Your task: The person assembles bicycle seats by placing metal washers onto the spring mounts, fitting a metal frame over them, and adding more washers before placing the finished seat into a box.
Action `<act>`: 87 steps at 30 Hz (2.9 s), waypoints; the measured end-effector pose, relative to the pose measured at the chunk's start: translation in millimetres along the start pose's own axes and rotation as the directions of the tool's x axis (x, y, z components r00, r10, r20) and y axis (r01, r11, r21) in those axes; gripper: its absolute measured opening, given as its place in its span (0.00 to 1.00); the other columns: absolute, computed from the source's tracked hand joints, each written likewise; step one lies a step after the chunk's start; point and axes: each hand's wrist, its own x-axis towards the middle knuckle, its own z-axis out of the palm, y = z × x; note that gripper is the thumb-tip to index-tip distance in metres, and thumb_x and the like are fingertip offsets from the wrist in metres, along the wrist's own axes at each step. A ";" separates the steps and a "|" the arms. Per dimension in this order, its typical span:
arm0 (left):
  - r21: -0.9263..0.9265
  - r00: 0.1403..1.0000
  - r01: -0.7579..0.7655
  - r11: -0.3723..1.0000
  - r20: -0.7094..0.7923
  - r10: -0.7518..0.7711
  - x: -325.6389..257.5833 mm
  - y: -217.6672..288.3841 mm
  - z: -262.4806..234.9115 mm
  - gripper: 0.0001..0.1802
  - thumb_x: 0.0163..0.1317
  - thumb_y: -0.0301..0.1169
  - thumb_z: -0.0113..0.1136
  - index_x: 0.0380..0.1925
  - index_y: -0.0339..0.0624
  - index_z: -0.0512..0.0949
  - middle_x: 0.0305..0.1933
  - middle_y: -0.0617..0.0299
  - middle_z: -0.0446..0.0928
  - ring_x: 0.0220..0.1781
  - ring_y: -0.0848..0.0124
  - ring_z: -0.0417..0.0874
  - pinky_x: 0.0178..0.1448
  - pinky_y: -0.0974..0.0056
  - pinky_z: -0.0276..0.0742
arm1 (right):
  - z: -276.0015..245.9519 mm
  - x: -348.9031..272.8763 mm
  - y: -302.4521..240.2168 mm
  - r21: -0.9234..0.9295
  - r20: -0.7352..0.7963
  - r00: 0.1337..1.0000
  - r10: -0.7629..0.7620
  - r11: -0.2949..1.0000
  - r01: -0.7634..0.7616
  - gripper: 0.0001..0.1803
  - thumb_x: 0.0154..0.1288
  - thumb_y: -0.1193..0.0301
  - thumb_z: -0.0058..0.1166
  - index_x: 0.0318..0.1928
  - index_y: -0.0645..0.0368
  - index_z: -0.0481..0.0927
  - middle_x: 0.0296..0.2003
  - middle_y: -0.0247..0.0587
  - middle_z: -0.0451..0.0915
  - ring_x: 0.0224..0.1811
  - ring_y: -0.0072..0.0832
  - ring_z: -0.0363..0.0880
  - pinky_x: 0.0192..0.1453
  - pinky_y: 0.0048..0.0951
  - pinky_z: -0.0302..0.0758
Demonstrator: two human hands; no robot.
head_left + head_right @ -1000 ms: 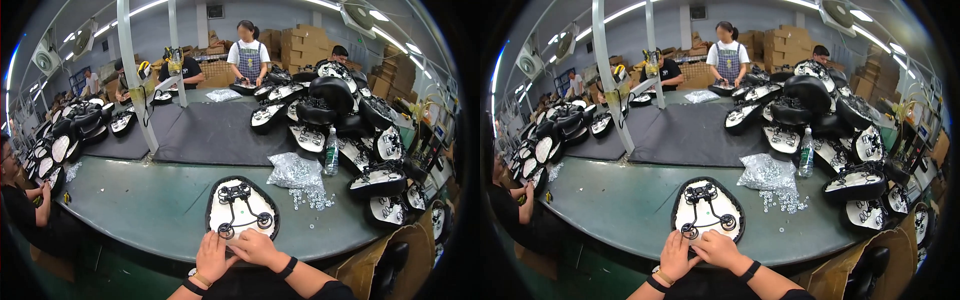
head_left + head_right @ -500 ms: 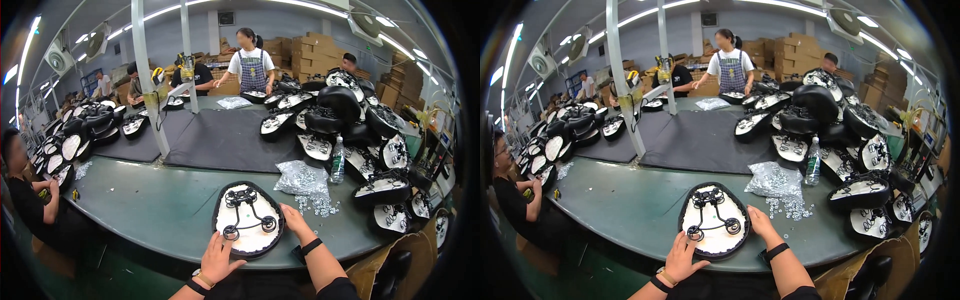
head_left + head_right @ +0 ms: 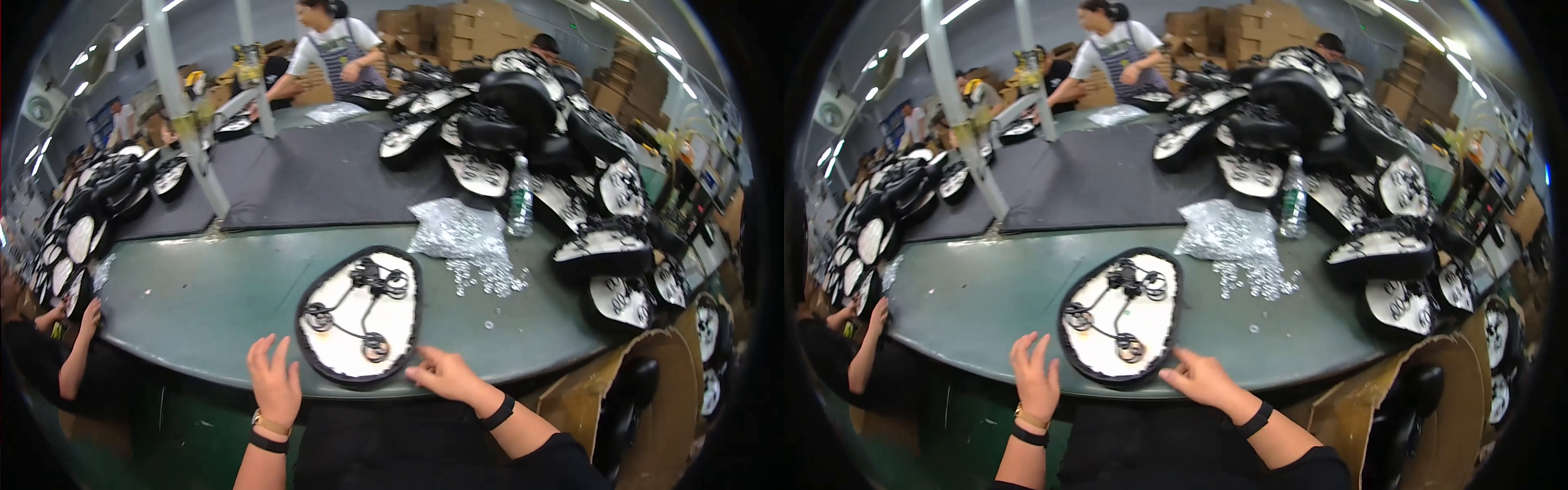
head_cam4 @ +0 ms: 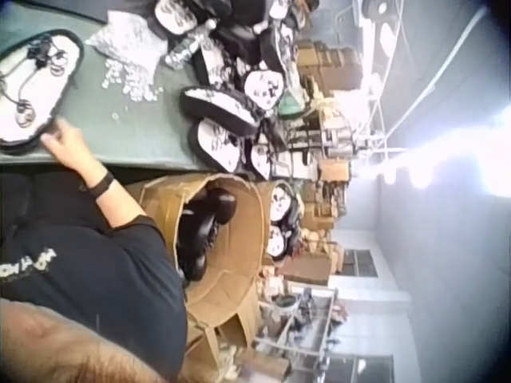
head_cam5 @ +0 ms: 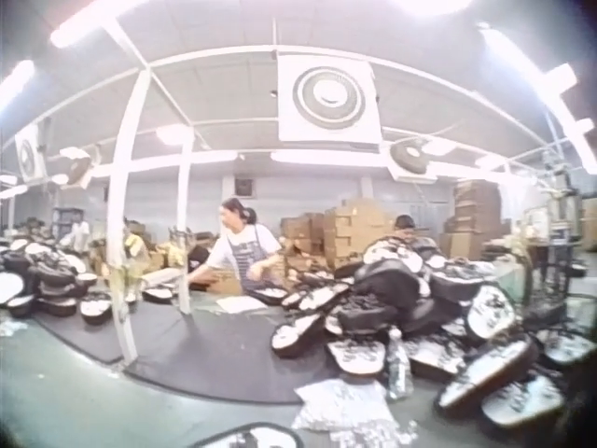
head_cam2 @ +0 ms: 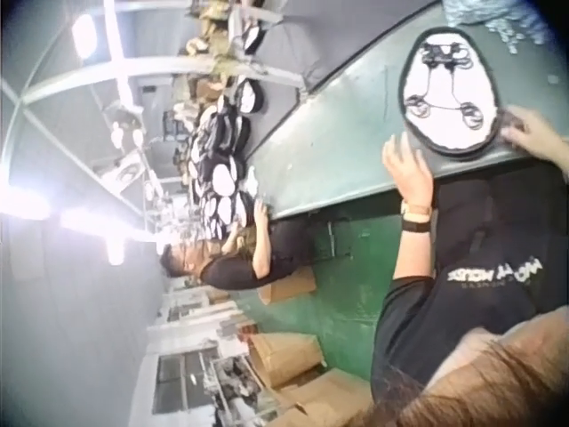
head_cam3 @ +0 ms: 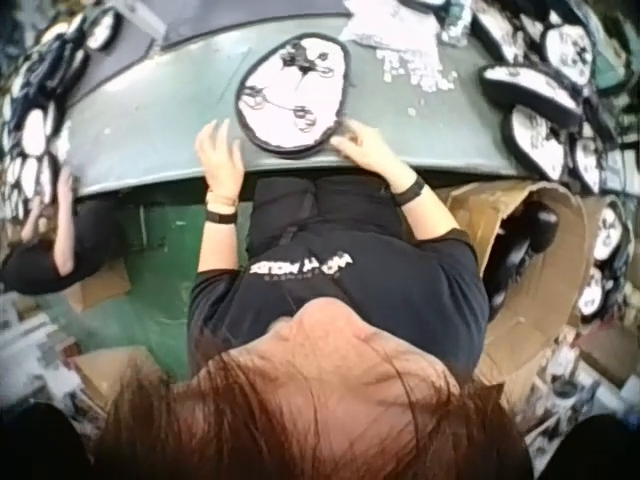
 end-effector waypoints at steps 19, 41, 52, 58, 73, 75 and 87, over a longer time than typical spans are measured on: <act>-0.473 0.958 -0.203 0.857 0.084 0.273 -5.2 67.7 36.2 0.15 0.52 0.28 0.76 0.41 0.48 0.86 0.44 0.63 0.78 0.48 0.60 0.78 0.62 0.53 0.66 | -110.5 11.5 100.5 -0.486 -0.575 0.777 -0.258 0.871 -0.071 0.06 0.62 0.70 0.67 0.39 0.55 0.89 0.35 0.45 0.85 0.37 0.47 0.86 0.44 0.43 0.83; -0.298 0.950 -0.225 0.928 0.147 0.277 -9.2 62.3 20.8 0.30 0.53 0.29 0.74 0.59 0.42 0.80 0.59 0.59 0.81 0.60 0.59 0.80 0.74 0.45 0.70 | -36.4 -15.9 30.0 -0.619 -0.362 0.795 -0.486 0.764 0.185 0.07 0.54 0.74 0.72 0.35 0.53 0.90 0.31 0.34 0.83 0.33 0.34 0.83 0.36 0.35 0.81; -0.237 0.973 -0.156 0.959 0.129 0.190 -6.4 36.3 13.8 0.30 0.54 0.24 0.71 0.59 0.39 0.78 0.67 0.55 0.78 0.62 0.57 0.80 0.77 0.47 0.69 | 23.8 66.8 -64.4 -0.486 0.027 0.793 -0.609 0.685 0.542 0.06 0.57 0.69 0.71 0.36 0.52 0.89 0.42 0.31 0.84 0.49 0.37 0.78 0.55 0.38 0.70; -0.299 0.976 -0.160 0.941 0.098 0.197 -6.1 33.8 12.6 0.30 0.52 0.27 0.70 0.60 0.39 0.79 0.62 0.52 0.80 0.62 0.56 0.80 0.76 0.44 0.69 | 38.7 85.7 -64.5 -0.489 0.103 0.817 -0.567 0.687 0.538 0.10 0.56 0.72 0.68 0.40 0.56 0.88 0.43 0.36 0.84 0.51 0.43 0.79 0.53 0.42 0.73; -0.217 0.985 -0.161 0.963 0.033 0.171 -9.3 36.5 39.4 0.37 0.50 0.42 0.79 0.63 0.48 0.80 0.57 0.57 0.79 0.57 0.53 0.81 0.73 0.39 0.71 | 43.2 90.1 -66.3 -0.583 0.087 0.865 -0.494 0.679 0.447 0.10 0.58 0.68 0.65 0.41 0.52 0.89 0.41 0.35 0.85 0.50 0.42 0.81 0.54 0.43 0.75; -0.213 0.984 -0.165 0.963 0.029 0.175 -5.8 36.2 36.3 0.37 0.50 0.41 0.79 0.62 0.48 0.80 0.57 0.58 0.79 0.57 0.53 0.82 0.72 0.40 0.72 | 42.0 90.2 -66.2 -0.580 0.068 0.849 -0.524 0.671 0.461 0.09 0.58 0.67 0.65 0.40 0.53 0.89 0.40 0.36 0.86 0.47 0.43 0.82 0.52 0.43 0.77; -0.056 0.955 -0.252 0.966 0.148 0.258 42.1 -10.0 22.4 0.35 0.47 0.40 0.80 0.60 0.56 0.81 0.62 0.60 0.79 0.60 0.61 0.81 0.72 0.44 0.72 | 32.9 91.9 -70.2 -0.539 0.266 0.662 -0.700 0.462 0.705 0.32 0.66 0.50 0.66 0.61 0.59 0.81 0.57 0.46 0.80 0.56 0.44 0.78 0.59 0.42 0.77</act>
